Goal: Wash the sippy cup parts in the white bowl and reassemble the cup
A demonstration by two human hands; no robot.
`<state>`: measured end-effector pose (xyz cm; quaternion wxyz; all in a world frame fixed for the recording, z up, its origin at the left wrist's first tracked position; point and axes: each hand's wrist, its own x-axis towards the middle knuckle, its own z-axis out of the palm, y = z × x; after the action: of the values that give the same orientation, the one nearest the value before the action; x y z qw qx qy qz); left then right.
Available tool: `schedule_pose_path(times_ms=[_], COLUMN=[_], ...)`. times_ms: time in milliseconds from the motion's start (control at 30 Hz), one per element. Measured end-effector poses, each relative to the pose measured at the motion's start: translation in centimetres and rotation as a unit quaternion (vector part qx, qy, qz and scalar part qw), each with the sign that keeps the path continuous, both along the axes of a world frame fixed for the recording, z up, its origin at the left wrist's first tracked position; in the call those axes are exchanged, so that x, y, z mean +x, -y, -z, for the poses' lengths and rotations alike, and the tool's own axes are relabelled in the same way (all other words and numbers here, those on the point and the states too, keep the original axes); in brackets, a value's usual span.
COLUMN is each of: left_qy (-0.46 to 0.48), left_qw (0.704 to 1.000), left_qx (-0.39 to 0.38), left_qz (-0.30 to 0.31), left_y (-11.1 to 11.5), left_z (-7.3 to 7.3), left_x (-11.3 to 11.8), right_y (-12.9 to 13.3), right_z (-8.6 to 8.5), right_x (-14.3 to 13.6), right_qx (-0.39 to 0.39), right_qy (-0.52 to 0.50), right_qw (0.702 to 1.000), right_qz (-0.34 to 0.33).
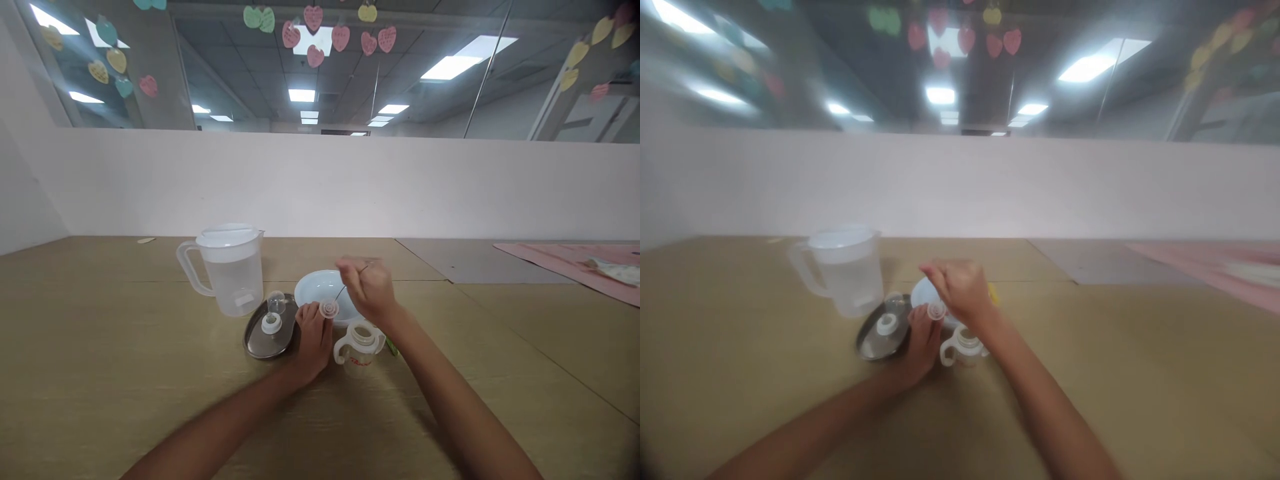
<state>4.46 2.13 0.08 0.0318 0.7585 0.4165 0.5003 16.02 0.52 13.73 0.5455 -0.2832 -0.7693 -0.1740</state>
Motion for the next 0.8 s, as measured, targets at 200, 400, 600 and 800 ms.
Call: schedule_pose_path(times_ms=[200, 400, 600, 800], left_qy=[0.02, 0.054, 0.07, 0.096], left_qw=[1.0, 0.998, 0.997, 0.995], left_qx=[-0.008, -0.024, -0.005, -0.022], left_qz=[0.005, 0.001, 0.008, 0.009], left_y=[0.1, -0.2, -1.0, -0.7], left_z=[-0.4, -0.2, 1.2, 0.8], left_x=[-0.1, 0.0, -0.2, 0.0], right_y=[-1.1, -2.7, -2.6, -3.5], right_z=[1.1, 3.5, 5.0, 5.0], right_x=[-0.6, -1.2, -2.7, -2.4], right_qx=[0.036, -0.007, -0.07, -0.142], right_qy=[0.122, 0.233, 0.34, 0.376], right_qw=[0.99, 0.965, 0.929, 0.904], right_qz=[0.067, 0.119, 0.128, 0.147])
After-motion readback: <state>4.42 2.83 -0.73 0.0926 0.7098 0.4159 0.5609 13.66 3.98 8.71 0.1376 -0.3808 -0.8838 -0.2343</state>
